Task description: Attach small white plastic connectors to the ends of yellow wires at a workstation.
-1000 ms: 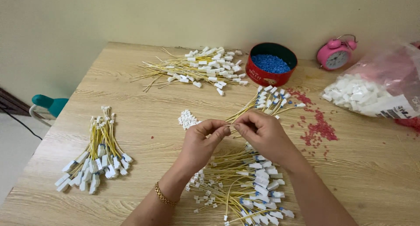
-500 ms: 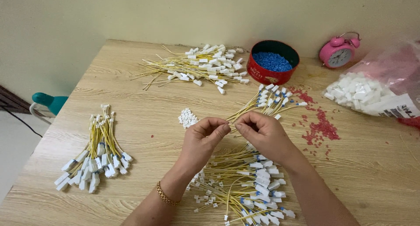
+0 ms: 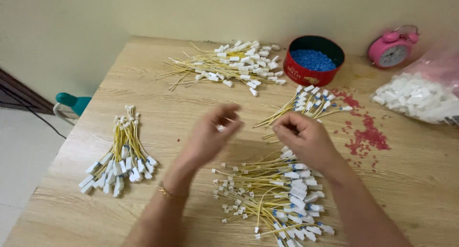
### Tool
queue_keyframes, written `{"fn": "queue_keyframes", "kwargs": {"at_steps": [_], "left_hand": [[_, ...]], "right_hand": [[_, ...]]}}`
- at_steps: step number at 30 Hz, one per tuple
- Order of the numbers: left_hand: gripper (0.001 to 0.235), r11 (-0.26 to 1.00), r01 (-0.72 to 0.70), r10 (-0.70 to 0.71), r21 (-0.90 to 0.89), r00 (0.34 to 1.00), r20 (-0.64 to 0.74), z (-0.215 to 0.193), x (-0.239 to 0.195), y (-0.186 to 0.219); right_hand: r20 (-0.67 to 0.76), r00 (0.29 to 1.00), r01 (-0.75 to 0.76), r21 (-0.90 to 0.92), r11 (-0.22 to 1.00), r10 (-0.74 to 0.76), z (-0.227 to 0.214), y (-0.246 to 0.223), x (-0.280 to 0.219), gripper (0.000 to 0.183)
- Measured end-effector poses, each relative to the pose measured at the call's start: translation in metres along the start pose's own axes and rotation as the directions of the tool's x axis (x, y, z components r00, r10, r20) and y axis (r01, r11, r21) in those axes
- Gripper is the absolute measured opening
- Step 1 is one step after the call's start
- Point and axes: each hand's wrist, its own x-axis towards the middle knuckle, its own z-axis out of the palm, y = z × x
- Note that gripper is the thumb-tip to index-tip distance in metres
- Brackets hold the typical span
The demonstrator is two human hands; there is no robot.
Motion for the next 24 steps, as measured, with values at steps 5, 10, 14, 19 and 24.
{"fn": "queue_keyframes", "kwargs": {"at_steps": [5, 10, 14, 19, 24], "left_hand": [[0.018, 0.738, 0.005, 0.151, 0.675, 0.973, -0.173, -0.036, 0.005, -0.021], [0.013, 0.490, -0.131, 0.228, 0.862, 0.974, 0.018, -0.024, 0.011, -0.053], [0.013, 0.340, -0.206, 0.365, 0.917, 0.928, 0.074, -0.017, 0.013, -0.059], [0.015, 0.311, -0.172, 0.335, 0.935, 0.940, 0.061, -0.011, 0.020, -0.062], [0.011, 0.251, -0.135, 0.321, 0.958, 0.946, 0.049, -0.007, 0.025, -0.058]], "right_hand": [[0.047, 0.999, -0.011, -0.007, 1.000, 0.011, -0.006, -0.008, 0.004, 0.015], [0.042, 0.998, -0.037, -0.096, 0.995, 0.041, 0.000, -0.016, 0.000, 0.015], [0.053, 0.997, -0.052, -0.016, 0.999, 0.053, 0.001, -0.012, 0.000, 0.015], [0.032, 0.996, -0.077, -0.039, 0.996, 0.078, 0.000, -0.014, 0.000, 0.016], [0.068, 0.995, -0.077, -0.005, 0.997, 0.077, 0.001, -0.008, 0.002, 0.016]]}}
